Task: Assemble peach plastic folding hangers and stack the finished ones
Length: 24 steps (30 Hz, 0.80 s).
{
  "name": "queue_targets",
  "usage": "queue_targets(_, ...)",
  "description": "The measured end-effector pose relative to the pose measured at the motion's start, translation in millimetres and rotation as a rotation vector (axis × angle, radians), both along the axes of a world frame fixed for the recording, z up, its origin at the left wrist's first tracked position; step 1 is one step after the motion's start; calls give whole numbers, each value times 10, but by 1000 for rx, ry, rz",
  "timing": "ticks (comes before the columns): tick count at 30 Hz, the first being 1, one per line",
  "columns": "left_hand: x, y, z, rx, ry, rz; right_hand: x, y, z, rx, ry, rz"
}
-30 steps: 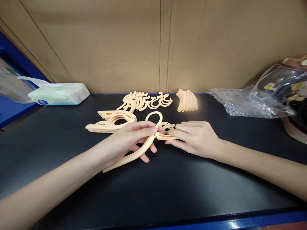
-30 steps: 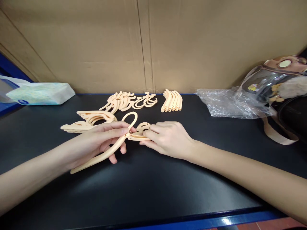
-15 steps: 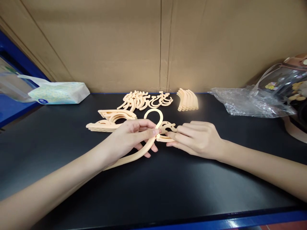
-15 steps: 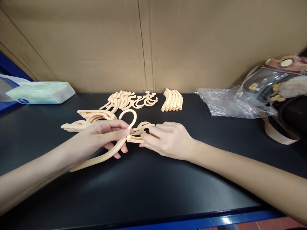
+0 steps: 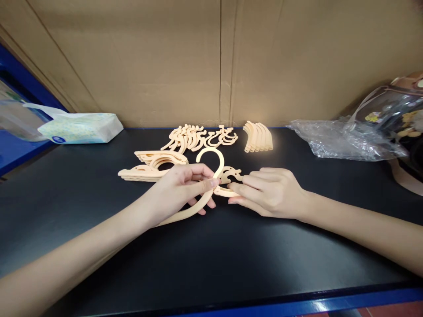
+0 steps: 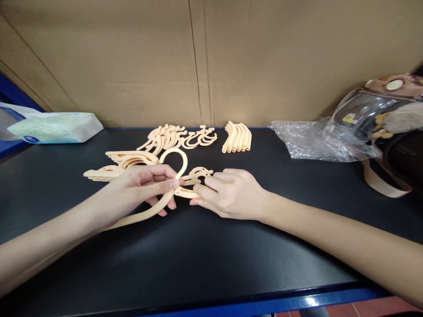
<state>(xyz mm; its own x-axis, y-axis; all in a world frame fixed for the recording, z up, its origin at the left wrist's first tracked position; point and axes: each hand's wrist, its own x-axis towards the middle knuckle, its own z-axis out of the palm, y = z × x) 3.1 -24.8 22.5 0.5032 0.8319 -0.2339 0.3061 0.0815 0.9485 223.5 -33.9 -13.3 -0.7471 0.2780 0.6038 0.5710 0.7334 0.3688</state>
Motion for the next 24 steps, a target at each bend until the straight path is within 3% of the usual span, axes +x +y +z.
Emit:
queue_targets(17, 35, -24, 1, 82, 103, 2, 13, 19, -24, -41, -9, 14)
queue_targets(24, 30, -30, -2, 207, 128, -27, 11, 13, -14, -48, -20, 26)
